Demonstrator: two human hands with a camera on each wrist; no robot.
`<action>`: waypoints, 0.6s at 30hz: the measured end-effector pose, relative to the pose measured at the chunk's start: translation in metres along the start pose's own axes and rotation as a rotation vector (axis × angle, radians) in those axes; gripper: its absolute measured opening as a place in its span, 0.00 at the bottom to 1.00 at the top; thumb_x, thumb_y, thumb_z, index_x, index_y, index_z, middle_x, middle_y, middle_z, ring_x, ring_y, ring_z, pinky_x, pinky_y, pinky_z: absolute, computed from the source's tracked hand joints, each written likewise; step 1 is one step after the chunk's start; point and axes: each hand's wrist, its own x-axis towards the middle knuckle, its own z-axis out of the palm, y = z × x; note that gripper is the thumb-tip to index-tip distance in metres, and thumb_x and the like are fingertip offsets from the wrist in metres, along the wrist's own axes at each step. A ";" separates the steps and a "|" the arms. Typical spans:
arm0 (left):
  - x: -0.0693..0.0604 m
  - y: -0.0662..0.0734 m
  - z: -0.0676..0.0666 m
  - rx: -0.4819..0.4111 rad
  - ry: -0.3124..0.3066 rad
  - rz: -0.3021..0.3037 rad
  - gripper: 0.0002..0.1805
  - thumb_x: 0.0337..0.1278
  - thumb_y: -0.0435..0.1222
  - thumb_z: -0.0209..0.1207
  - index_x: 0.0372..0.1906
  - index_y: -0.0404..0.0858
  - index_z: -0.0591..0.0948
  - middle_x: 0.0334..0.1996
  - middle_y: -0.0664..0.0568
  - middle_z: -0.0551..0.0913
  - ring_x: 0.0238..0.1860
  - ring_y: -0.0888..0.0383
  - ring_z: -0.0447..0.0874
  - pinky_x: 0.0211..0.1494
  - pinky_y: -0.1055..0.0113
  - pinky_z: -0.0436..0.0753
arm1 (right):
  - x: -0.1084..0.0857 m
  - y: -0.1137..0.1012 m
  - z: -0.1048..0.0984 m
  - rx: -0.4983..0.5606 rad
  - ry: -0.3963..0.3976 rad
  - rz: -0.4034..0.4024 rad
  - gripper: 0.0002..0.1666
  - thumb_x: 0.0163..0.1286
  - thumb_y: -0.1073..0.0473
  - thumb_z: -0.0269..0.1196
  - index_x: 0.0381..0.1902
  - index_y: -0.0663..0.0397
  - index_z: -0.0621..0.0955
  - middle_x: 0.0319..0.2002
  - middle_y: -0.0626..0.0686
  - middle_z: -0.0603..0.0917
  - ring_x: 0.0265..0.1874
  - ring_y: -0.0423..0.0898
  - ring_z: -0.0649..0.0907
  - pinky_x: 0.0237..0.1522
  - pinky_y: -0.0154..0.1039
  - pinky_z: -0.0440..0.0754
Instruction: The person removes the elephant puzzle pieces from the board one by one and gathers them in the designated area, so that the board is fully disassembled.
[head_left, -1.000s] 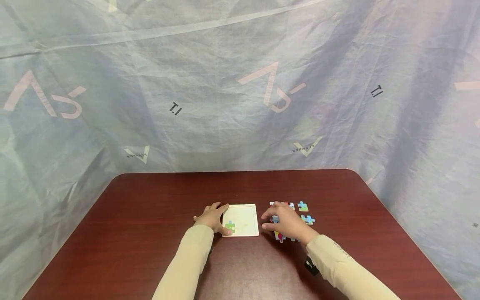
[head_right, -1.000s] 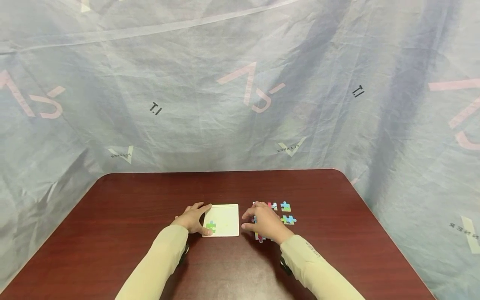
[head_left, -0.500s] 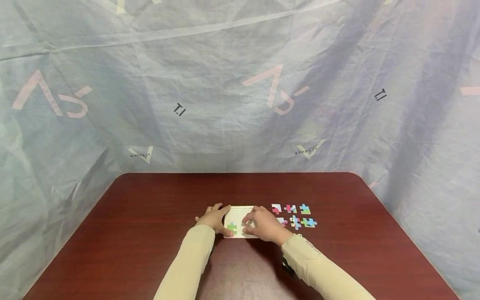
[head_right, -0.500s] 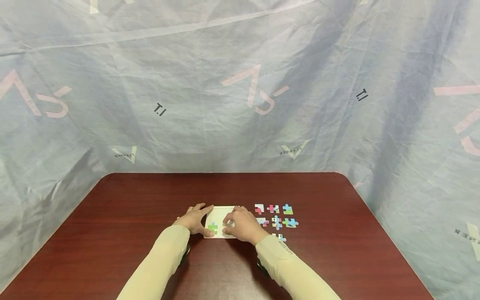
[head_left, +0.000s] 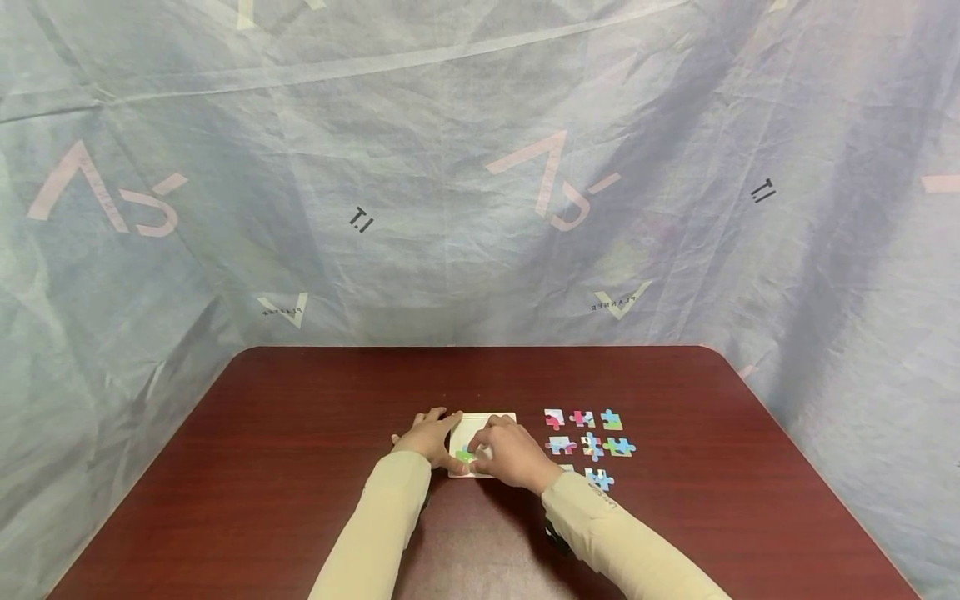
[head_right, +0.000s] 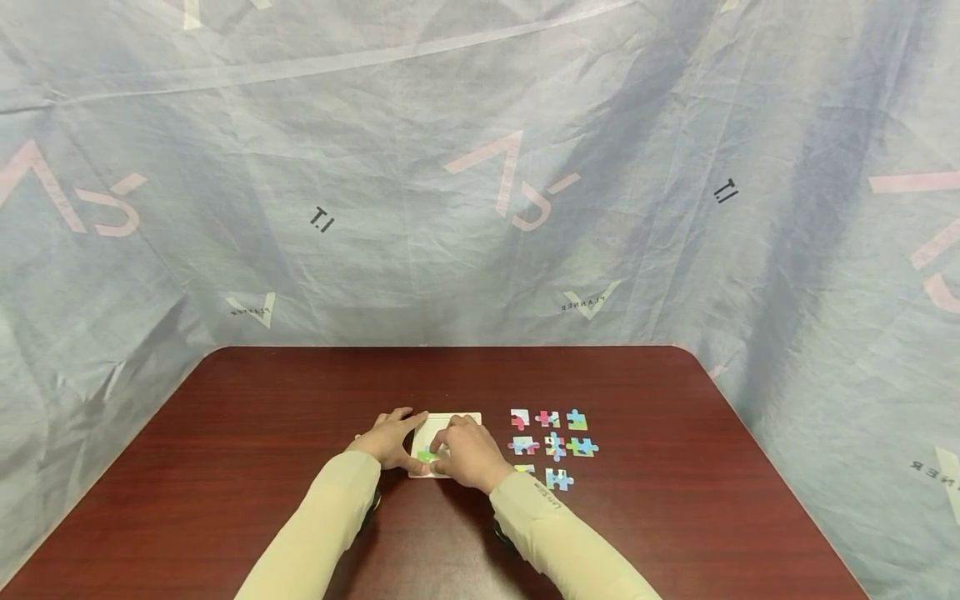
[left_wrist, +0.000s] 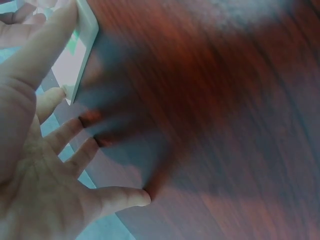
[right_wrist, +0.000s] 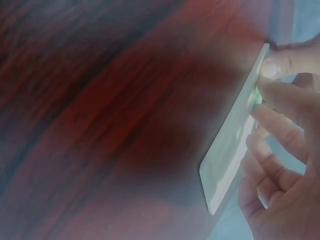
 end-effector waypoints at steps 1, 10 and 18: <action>0.000 0.000 0.000 0.001 0.000 0.000 0.50 0.49 0.43 0.78 0.77 0.43 0.66 0.77 0.40 0.59 0.76 0.38 0.54 0.63 0.19 0.53 | 0.000 0.000 0.000 0.001 0.002 0.000 0.11 0.59 0.59 0.76 0.39 0.55 0.89 0.37 0.52 0.82 0.42 0.51 0.79 0.44 0.48 0.78; 0.001 -0.001 0.001 -0.004 0.000 0.007 0.51 0.48 0.44 0.78 0.78 0.43 0.66 0.77 0.40 0.59 0.76 0.38 0.54 0.63 0.18 0.53 | 0.002 0.001 0.002 0.044 0.001 0.098 0.12 0.56 0.59 0.78 0.34 0.57 0.86 0.35 0.50 0.79 0.42 0.52 0.79 0.45 0.49 0.79; 0.000 0.000 -0.001 0.002 -0.002 0.011 0.51 0.48 0.44 0.79 0.77 0.43 0.66 0.77 0.39 0.59 0.76 0.37 0.55 0.62 0.18 0.54 | 0.004 0.002 -0.002 0.010 0.017 0.201 0.10 0.54 0.58 0.78 0.27 0.53 0.85 0.37 0.53 0.80 0.47 0.56 0.79 0.48 0.55 0.79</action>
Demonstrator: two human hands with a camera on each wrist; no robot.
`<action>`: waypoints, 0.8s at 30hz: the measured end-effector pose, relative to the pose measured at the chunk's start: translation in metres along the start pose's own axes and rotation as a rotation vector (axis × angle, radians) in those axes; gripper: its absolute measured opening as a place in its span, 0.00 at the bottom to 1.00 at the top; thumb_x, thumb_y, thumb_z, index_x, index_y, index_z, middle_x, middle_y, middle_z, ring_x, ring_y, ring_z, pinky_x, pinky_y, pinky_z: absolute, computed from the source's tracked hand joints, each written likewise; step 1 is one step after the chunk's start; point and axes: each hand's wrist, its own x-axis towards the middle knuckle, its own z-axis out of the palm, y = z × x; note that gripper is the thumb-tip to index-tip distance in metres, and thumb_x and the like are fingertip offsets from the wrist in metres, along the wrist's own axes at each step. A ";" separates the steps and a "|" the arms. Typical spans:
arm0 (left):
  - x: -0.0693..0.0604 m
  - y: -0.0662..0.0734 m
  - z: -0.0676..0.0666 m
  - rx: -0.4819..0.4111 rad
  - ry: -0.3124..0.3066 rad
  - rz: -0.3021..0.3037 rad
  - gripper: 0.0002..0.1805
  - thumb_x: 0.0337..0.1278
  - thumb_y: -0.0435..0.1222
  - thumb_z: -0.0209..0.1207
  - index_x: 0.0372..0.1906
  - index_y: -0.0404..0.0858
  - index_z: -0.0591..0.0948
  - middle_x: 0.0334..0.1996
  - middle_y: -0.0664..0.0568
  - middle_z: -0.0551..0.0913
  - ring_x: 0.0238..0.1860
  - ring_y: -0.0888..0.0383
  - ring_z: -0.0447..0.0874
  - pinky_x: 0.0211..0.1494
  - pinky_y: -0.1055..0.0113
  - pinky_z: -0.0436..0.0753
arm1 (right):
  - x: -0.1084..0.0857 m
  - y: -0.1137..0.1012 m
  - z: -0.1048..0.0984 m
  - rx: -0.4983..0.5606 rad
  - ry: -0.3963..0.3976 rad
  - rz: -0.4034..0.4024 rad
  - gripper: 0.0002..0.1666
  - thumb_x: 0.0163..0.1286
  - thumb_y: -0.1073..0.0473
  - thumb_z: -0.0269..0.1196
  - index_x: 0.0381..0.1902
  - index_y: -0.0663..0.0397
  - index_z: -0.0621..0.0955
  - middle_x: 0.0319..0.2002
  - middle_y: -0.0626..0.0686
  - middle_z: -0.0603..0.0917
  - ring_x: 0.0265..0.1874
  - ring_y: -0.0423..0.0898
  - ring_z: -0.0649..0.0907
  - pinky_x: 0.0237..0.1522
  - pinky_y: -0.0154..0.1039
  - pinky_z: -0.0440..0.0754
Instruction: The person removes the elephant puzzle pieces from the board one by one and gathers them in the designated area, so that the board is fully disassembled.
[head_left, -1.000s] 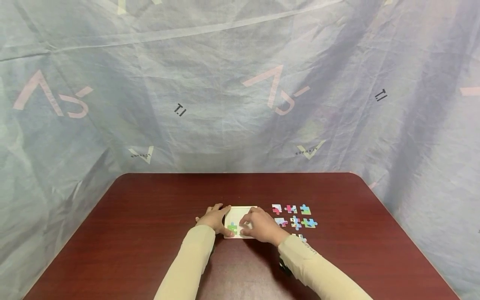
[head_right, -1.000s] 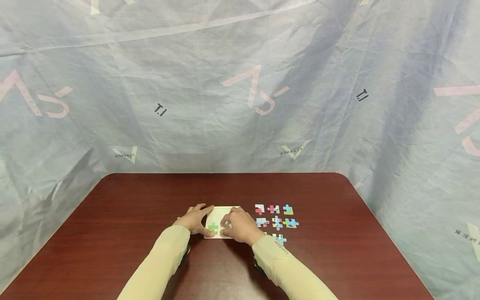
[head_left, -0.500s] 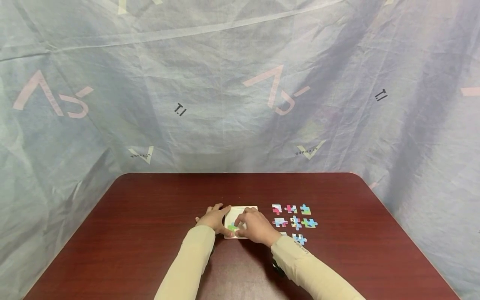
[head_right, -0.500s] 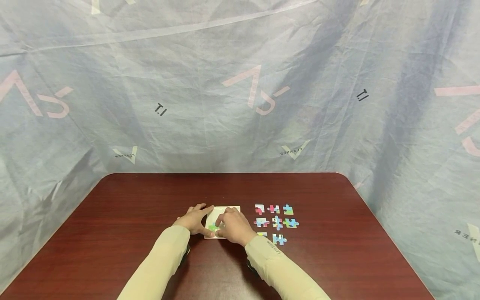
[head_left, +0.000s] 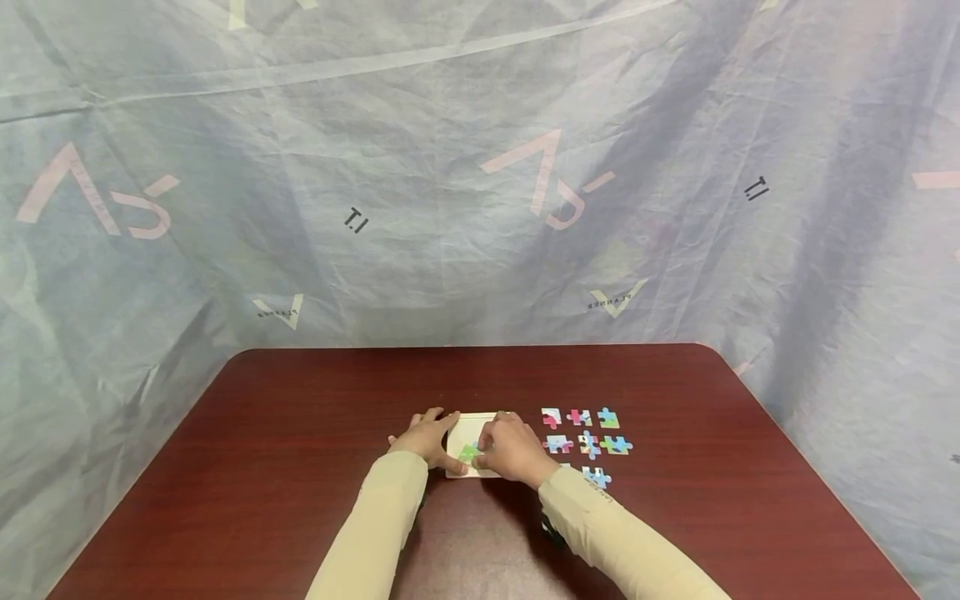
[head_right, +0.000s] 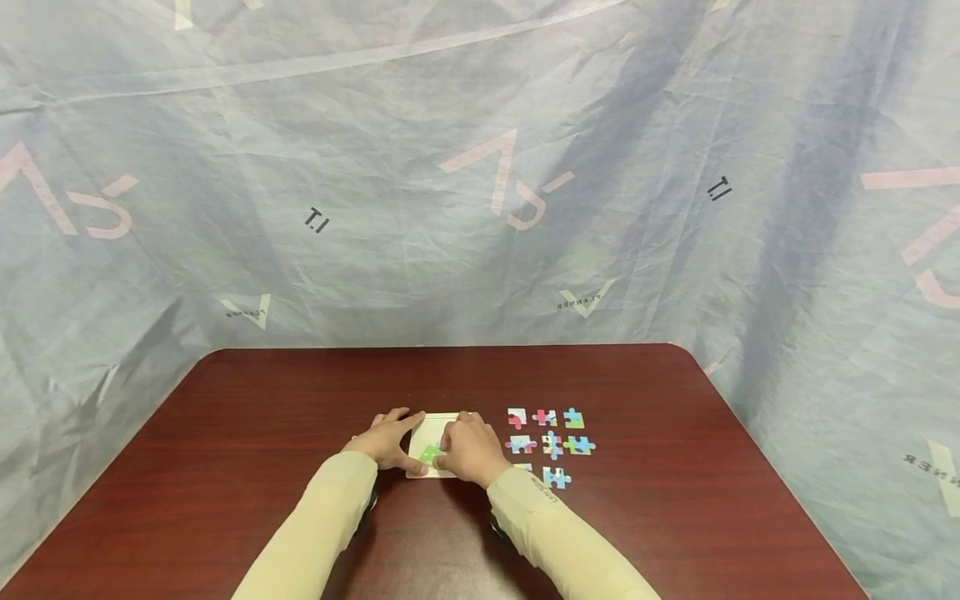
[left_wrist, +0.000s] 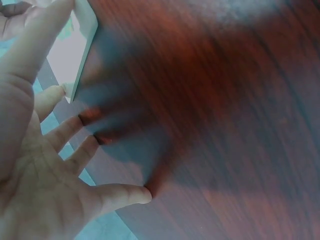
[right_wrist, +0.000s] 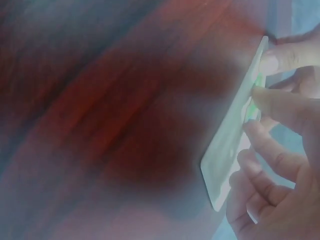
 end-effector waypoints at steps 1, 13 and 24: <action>0.001 0.000 0.000 0.000 0.000 0.000 0.51 0.48 0.44 0.79 0.77 0.43 0.66 0.77 0.39 0.59 0.76 0.37 0.55 0.62 0.18 0.54 | 0.000 0.001 -0.002 -0.013 0.004 -0.002 0.10 0.53 0.58 0.78 0.27 0.53 0.85 0.36 0.53 0.80 0.46 0.57 0.79 0.48 0.55 0.79; -0.002 0.001 0.000 0.005 -0.009 -0.010 0.51 0.48 0.45 0.78 0.78 0.44 0.65 0.77 0.39 0.58 0.77 0.37 0.53 0.63 0.18 0.52 | -0.004 0.009 -0.009 -0.041 0.007 -0.079 0.13 0.52 0.56 0.80 0.32 0.54 0.89 0.36 0.52 0.80 0.44 0.55 0.78 0.47 0.54 0.77; -0.002 0.001 0.000 0.039 -0.018 0.000 0.52 0.49 0.46 0.78 0.79 0.44 0.64 0.77 0.39 0.58 0.76 0.37 0.54 0.62 0.18 0.53 | -0.006 0.013 -0.012 -0.042 -0.002 -0.134 0.10 0.52 0.58 0.80 0.30 0.54 0.90 0.37 0.50 0.80 0.44 0.53 0.78 0.45 0.51 0.77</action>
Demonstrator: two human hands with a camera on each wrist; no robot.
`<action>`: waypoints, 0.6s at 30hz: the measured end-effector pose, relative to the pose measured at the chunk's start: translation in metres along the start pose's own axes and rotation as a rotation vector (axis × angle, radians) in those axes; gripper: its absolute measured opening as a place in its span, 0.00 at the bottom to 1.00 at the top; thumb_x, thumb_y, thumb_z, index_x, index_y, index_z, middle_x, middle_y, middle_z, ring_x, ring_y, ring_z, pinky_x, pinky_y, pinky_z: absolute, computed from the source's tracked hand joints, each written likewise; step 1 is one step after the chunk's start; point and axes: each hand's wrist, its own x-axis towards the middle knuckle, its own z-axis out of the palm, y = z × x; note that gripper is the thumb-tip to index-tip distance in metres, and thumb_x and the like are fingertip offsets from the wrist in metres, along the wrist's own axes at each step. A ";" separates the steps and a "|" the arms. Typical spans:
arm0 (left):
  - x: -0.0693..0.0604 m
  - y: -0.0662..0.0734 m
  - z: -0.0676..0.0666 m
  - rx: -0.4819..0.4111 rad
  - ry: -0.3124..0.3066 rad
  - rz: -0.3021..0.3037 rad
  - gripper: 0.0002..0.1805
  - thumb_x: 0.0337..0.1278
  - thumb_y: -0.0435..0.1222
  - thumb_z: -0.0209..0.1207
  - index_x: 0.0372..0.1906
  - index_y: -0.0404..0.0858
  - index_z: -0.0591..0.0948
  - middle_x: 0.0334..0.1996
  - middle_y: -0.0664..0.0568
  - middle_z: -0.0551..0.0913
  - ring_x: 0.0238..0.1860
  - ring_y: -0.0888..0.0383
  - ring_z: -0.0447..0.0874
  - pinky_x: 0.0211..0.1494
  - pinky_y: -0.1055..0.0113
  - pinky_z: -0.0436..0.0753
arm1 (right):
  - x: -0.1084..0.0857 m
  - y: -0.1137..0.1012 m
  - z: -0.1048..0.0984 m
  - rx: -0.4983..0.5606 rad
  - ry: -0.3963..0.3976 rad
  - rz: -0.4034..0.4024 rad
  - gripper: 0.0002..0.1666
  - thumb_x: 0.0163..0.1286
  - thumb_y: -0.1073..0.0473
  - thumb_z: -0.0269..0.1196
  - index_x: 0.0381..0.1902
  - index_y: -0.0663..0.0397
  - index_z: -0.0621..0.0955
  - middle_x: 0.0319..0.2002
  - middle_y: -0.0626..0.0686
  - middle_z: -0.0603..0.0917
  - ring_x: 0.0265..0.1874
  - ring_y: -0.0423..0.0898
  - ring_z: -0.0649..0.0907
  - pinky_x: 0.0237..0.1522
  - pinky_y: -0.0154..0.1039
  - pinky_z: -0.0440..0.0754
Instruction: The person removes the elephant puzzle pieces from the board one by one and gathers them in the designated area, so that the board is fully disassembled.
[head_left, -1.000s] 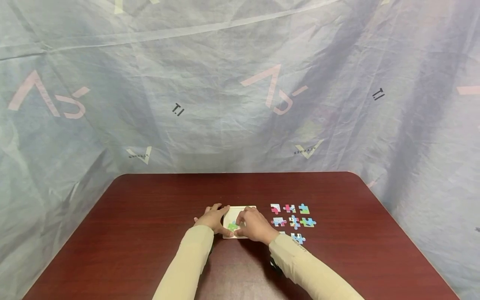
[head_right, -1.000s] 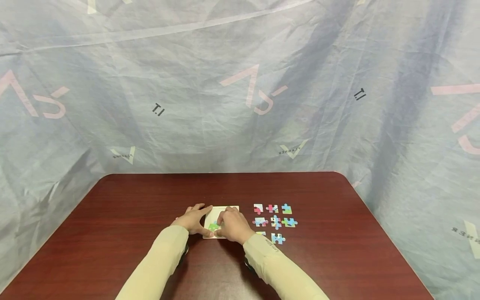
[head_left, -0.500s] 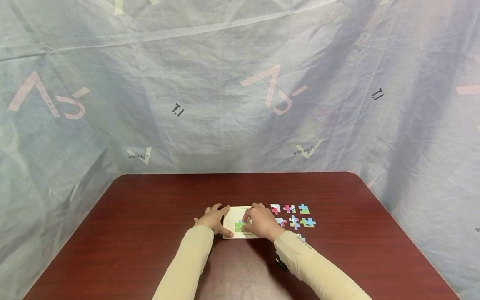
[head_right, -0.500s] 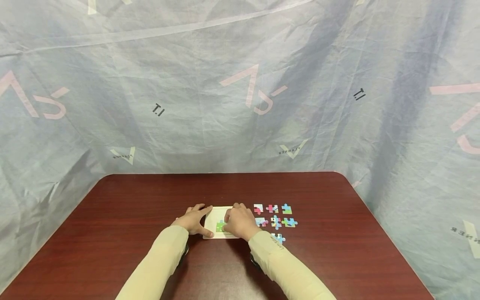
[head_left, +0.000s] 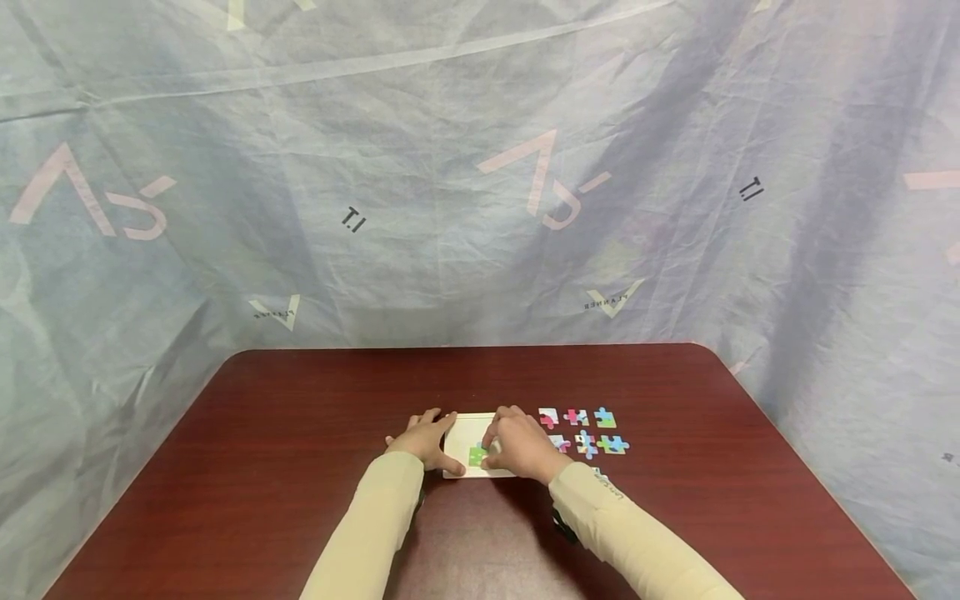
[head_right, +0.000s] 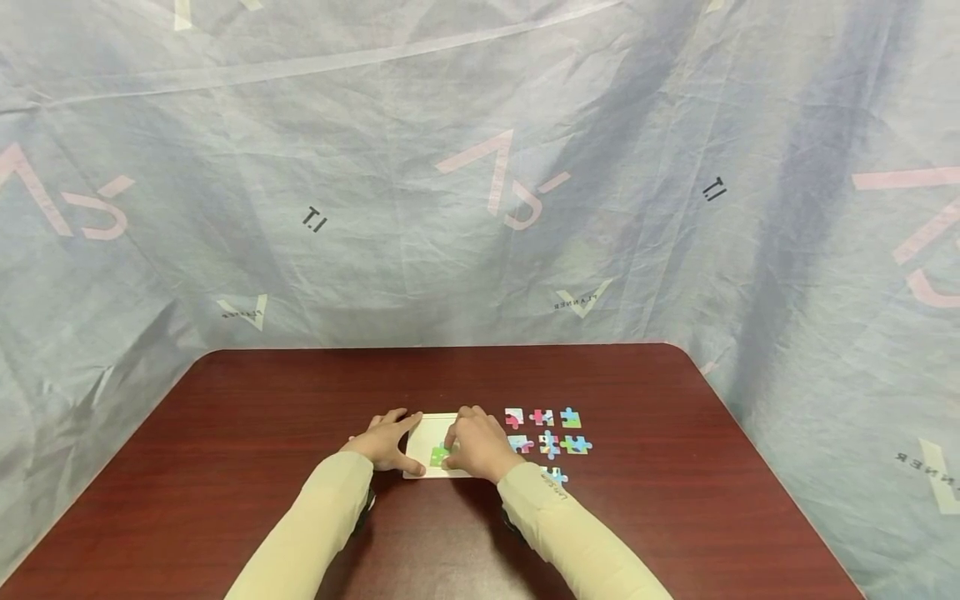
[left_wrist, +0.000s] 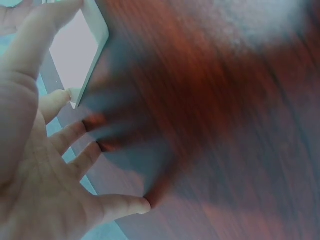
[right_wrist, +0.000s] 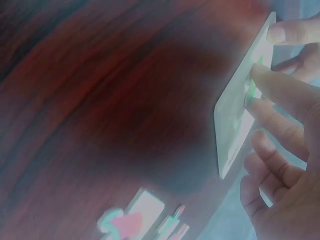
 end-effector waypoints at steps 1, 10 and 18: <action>0.000 0.000 0.000 0.003 0.000 0.002 0.52 0.48 0.46 0.78 0.79 0.43 0.64 0.77 0.39 0.58 0.76 0.37 0.55 0.62 0.18 0.54 | -0.001 0.001 -0.001 -0.002 -0.003 0.004 0.09 0.53 0.58 0.80 0.30 0.54 0.90 0.37 0.50 0.80 0.44 0.52 0.78 0.45 0.51 0.77; 0.002 -0.002 0.001 0.003 -0.003 0.011 0.52 0.49 0.46 0.77 0.78 0.42 0.64 0.77 0.38 0.58 0.76 0.36 0.54 0.62 0.17 0.54 | -0.004 0.007 -0.006 -0.013 -0.012 -0.002 0.11 0.55 0.57 0.80 0.34 0.54 0.91 0.37 0.49 0.80 0.43 0.51 0.78 0.41 0.46 0.78; -0.001 0.000 -0.003 0.001 -0.014 0.017 0.51 0.49 0.46 0.77 0.78 0.42 0.65 0.77 0.38 0.58 0.76 0.35 0.54 0.62 0.18 0.54 | -0.007 0.012 -0.010 0.045 0.001 0.018 0.10 0.57 0.59 0.79 0.35 0.56 0.90 0.39 0.51 0.80 0.44 0.50 0.78 0.44 0.48 0.80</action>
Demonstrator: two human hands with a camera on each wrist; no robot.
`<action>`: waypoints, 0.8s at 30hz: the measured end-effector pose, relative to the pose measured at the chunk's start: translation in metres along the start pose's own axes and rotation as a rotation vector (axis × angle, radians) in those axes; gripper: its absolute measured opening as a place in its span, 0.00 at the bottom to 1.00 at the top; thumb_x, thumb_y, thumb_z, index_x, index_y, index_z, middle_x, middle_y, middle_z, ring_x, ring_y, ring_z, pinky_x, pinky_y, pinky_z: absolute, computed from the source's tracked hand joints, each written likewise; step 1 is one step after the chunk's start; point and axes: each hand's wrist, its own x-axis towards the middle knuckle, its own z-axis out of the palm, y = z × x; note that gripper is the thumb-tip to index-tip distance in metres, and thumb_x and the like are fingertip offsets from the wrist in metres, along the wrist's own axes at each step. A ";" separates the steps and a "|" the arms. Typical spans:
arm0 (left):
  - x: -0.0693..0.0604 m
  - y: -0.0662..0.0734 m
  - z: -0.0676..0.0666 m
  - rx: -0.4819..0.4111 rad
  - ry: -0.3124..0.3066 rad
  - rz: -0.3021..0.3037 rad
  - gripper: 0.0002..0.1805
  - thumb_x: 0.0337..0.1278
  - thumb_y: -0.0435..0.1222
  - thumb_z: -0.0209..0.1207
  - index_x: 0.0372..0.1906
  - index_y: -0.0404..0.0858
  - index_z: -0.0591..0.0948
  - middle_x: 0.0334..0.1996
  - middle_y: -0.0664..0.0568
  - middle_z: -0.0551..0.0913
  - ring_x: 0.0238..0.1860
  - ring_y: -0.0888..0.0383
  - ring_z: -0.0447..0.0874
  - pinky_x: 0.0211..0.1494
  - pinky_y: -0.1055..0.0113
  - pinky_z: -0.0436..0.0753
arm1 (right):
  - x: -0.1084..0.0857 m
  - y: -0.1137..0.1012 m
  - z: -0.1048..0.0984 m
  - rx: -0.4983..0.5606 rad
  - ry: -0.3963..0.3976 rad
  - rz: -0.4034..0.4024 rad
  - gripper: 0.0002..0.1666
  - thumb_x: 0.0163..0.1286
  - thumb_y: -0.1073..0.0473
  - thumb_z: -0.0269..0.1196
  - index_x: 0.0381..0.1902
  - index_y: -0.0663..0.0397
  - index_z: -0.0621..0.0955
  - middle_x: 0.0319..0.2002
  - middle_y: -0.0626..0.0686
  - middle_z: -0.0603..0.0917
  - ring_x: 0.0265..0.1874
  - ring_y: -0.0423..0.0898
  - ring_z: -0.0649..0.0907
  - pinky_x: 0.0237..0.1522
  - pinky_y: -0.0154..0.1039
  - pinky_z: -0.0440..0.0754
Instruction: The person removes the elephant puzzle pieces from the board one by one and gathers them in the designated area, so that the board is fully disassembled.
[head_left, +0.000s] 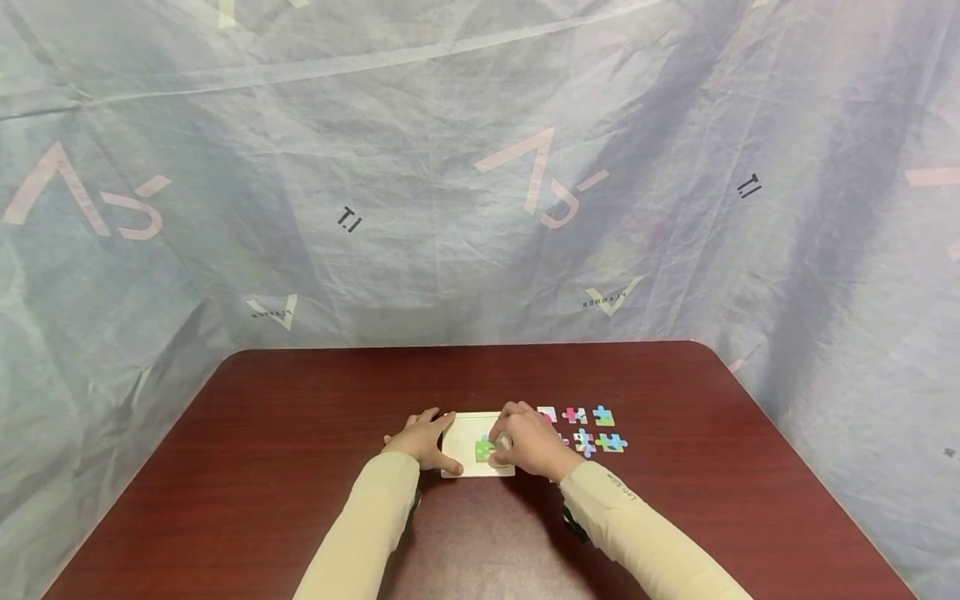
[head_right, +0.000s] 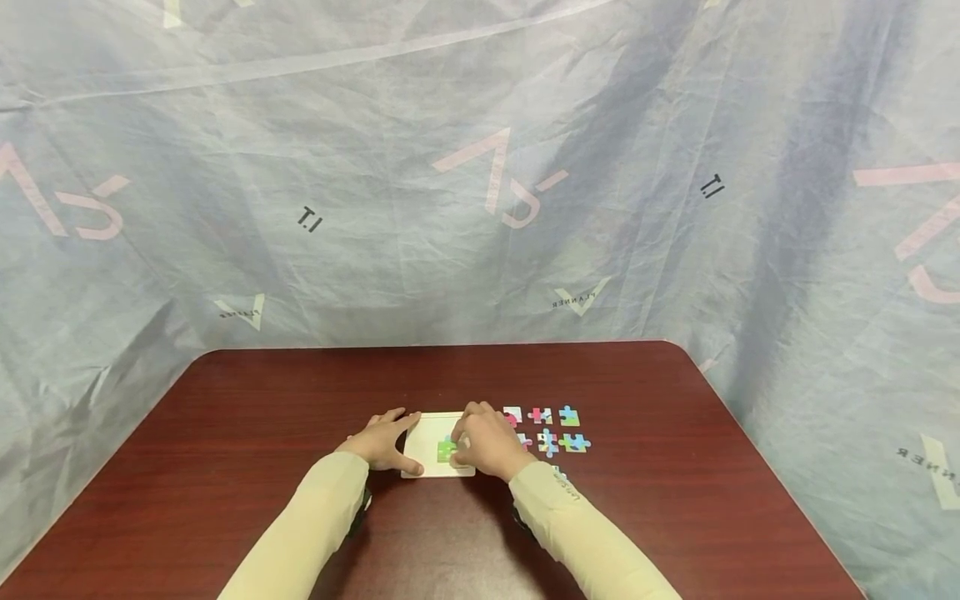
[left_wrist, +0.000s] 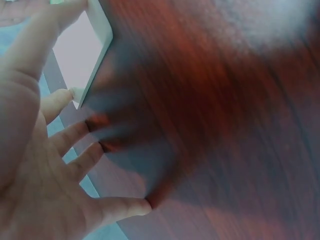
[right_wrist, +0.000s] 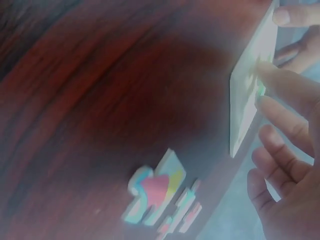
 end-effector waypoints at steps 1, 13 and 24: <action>0.000 0.000 0.000 0.001 -0.002 -0.001 0.51 0.50 0.46 0.77 0.78 0.42 0.65 0.77 0.38 0.58 0.76 0.35 0.54 0.62 0.18 0.54 | -0.001 0.001 -0.001 0.006 0.004 0.000 0.10 0.58 0.59 0.78 0.36 0.56 0.90 0.39 0.51 0.80 0.44 0.50 0.78 0.45 0.49 0.80; -0.004 -0.002 0.000 0.022 0.016 0.022 0.46 0.55 0.48 0.73 0.77 0.42 0.66 0.77 0.37 0.59 0.76 0.33 0.55 0.62 0.18 0.55 | -0.025 0.029 -0.027 0.050 0.010 0.091 0.13 0.60 0.58 0.77 0.42 0.53 0.89 0.44 0.48 0.79 0.46 0.49 0.76 0.43 0.45 0.81; -0.010 0.000 -0.002 0.006 0.022 0.043 0.47 0.54 0.46 0.74 0.77 0.40 0.66 0.76 0.35 0.60 0.75 0.33 0.57 0.66 0.24 0.58 | -0.049 0.063 -0.053 0.016 0.019 0.140 0.12 0.61 0.55 0.76 0.43 0.48 0.89 0.46 0.50 0.79 0.53 0.55 0.77 0.53 0.57 0.78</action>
